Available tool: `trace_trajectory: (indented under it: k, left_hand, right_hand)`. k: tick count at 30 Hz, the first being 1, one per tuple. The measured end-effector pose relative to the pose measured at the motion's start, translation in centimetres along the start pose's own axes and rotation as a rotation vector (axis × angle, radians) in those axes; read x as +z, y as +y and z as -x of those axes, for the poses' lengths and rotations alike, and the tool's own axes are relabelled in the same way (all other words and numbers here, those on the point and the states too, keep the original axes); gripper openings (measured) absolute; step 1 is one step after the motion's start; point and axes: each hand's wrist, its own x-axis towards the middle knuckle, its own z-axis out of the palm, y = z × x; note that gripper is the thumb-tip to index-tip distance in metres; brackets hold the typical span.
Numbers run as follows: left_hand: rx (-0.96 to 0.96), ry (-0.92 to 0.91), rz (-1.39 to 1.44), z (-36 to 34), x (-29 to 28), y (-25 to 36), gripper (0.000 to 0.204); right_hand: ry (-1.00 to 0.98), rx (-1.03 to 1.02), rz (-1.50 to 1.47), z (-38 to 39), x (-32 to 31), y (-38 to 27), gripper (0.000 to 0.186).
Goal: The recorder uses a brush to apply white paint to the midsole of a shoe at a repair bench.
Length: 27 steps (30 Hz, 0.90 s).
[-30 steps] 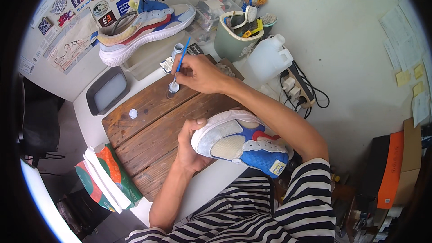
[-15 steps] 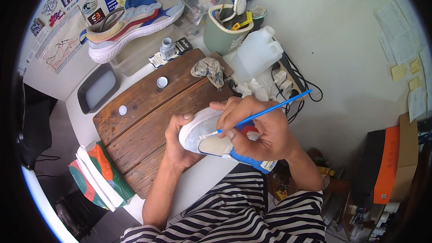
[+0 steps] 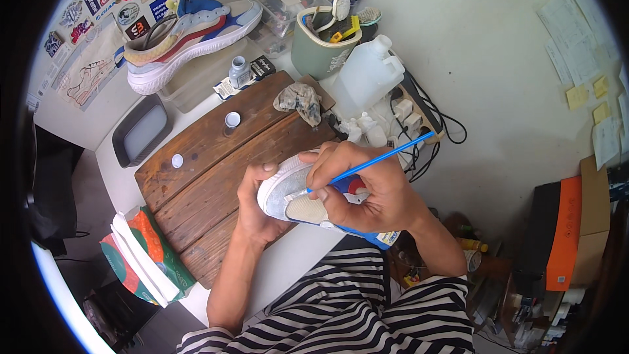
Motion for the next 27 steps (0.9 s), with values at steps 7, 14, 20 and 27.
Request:
trace_trajectory:
  k: [7, 14, 20, 27]
  left_hand:
    - [0.009, -0.002, -0.011, 0.06, 0.22, 0.09, 0.063]
    - [0.000, 0.021, -0.006, 0.18, 0.49, 0.23, 0.068]
    - [0.005, 0.018, -0.003, 0.41, 0.44, 0.25, 0.069]
    - [0.011, 0.013, -0.008, 0.29, 0.73, 0.24, 0.070]
  right_hand:
    - [-0.003, -0.008, 0.023, 0.08, -0.49, 0.22, 0.012]
    - [0.013, -0.048, 0.012, 0.34, -0.73, 0.36, 0.009]
    - [-0.031, -0.085, 0.048, -0.08, 0.10, -0.06, 0.007]
    - [0.023, -0.059, 0.081, 0.62, -0.75, 0.27, 0.009]
